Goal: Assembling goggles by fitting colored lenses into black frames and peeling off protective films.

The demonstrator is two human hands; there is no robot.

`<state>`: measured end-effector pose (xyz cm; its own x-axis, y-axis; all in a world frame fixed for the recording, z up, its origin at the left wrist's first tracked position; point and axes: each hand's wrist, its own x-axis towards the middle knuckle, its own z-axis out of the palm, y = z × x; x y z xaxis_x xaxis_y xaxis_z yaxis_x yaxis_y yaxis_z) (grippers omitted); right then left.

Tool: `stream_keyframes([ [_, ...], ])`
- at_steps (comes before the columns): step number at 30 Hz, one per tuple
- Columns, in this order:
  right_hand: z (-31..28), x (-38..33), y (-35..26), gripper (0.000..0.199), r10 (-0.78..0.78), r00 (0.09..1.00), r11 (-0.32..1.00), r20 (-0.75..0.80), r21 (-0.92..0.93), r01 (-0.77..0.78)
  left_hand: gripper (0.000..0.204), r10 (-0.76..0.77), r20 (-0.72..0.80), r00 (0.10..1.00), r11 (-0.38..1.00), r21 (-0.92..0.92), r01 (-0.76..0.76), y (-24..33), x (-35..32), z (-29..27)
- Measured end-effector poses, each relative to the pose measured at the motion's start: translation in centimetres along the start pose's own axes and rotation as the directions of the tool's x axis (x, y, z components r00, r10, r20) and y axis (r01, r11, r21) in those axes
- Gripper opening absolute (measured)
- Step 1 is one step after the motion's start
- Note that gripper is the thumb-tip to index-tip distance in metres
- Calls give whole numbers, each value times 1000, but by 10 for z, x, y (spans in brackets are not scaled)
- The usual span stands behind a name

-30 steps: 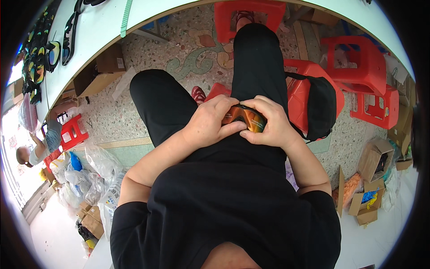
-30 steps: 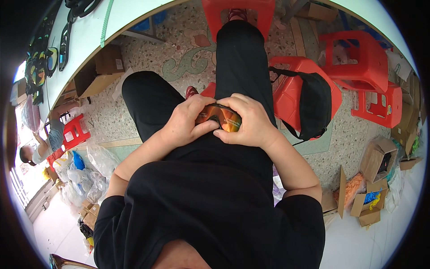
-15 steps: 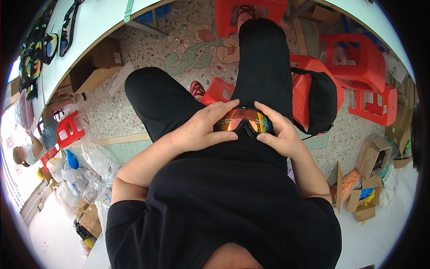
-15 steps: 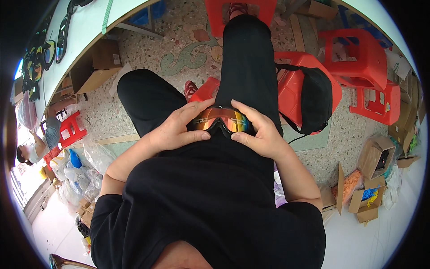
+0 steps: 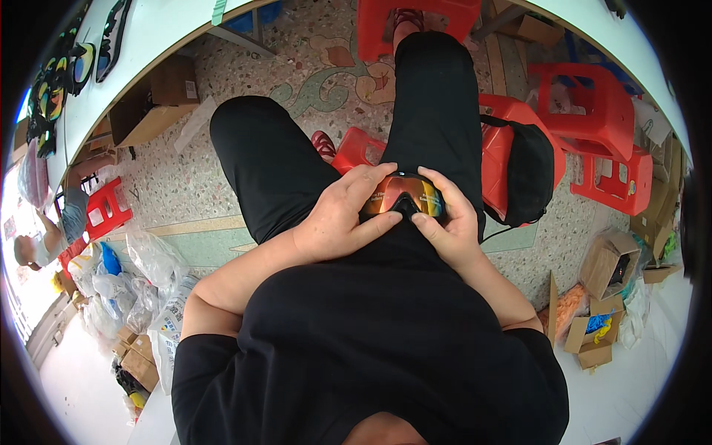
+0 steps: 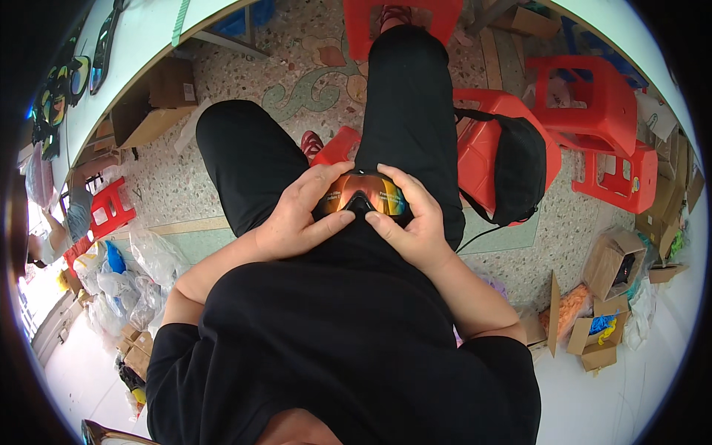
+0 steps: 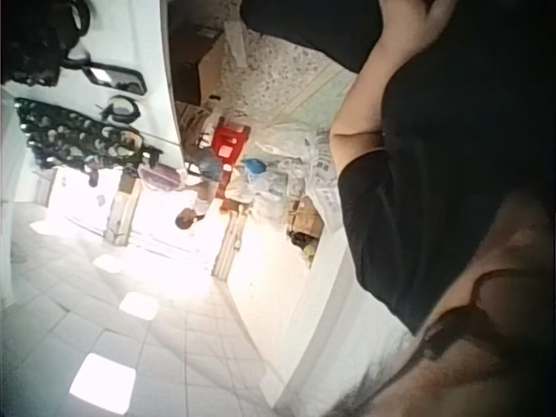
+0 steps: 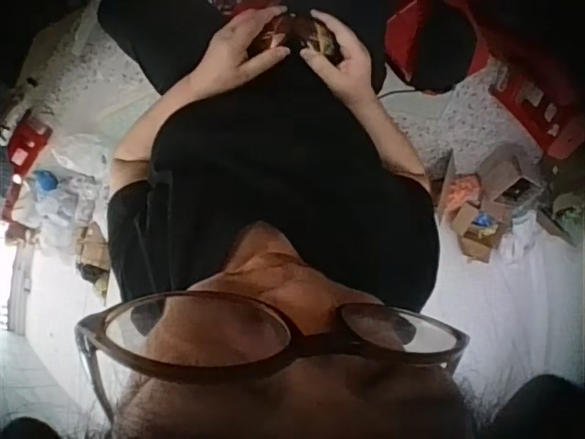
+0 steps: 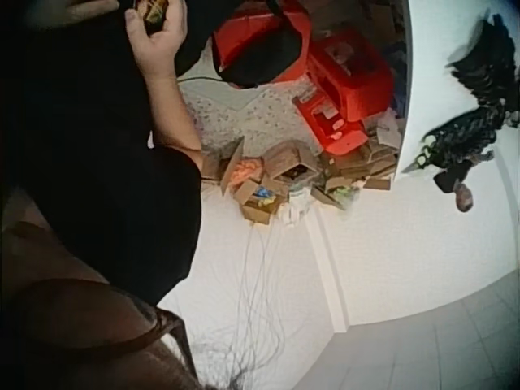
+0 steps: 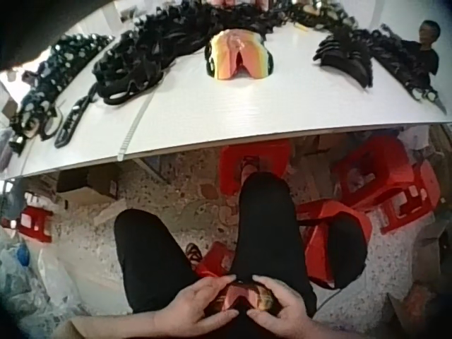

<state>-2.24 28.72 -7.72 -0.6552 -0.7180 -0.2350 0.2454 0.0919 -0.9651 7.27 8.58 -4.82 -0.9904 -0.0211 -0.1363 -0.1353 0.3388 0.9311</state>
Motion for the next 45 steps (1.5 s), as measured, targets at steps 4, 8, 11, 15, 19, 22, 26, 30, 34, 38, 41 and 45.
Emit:
stream_keyframes([
  [4, 8, 18, 0, 52, -390, 917, 836, -85, -451, 313, 55, 192, -230, 954, 962, 235, -137, -1, 13, 17],
  [8, 10, 24, 5, 48, -398, 906, 828, -144, -483, 286, 53, 248, -318, 915, 945, 286, -157, -7, 21, 25],
  [11, 9, 28, 10, 47, -378, 912, 838, -157, -477, 266, 52, 299, -345, 890, 929, 318, -190, -12, 26, 26],
  [15, 1, 36, 5, 46, -348, 926, 857, -147, -449, 251, 50, 207, -335, 919, 956, 270, -117, -9, 32, 25],
  [19, -7, 37, 2, 51, -366, 919, 851, -145, -452, 268, 48, 155, -322, 934, 962, 263, -69, -6, 43, 16],
  [22, -11, 35, -13, 67, -350, 937, 749, 20, -595, 293, 42, -118, -319, 940, 993, -31, 114, -30, 32, 13],
  [26, -20, 21, -20, 48, -456, 884, 493, 99, -799, 344, 35, -456, -130, 881, 794, -506, 336, -42, 24, 10],
  [30, -54, 22, -30, 43, -467, 867, 405, 173, -830, 384, 38, -357, 3, 934, 755, -587, 291, -9, 27, 10],
  [34, -108, 44, -89, 36, -614, 789, 394, 25, -856, 334, 44, -276, -28, 961, 738, -647, 193, -9, 24, 1],
  [38, -167, 102, -147, 25, -877, 402, 358, -263, -916, 182, 40, -372, -35, 928, 789, -539, 296, -22, 30, 6],
  [41, -201, 158, -181, 22, -915, 302, 256, -266, -964, -73, 35, -407, -21, 913, 769, -547, 330, -19, 34, 11],
  [45, -222, 212, -188, 21, -875, 388, 129, -289, -913, -388, 32, -378, -26, 926, 825, -463, 324, -19, 34, 13],
])
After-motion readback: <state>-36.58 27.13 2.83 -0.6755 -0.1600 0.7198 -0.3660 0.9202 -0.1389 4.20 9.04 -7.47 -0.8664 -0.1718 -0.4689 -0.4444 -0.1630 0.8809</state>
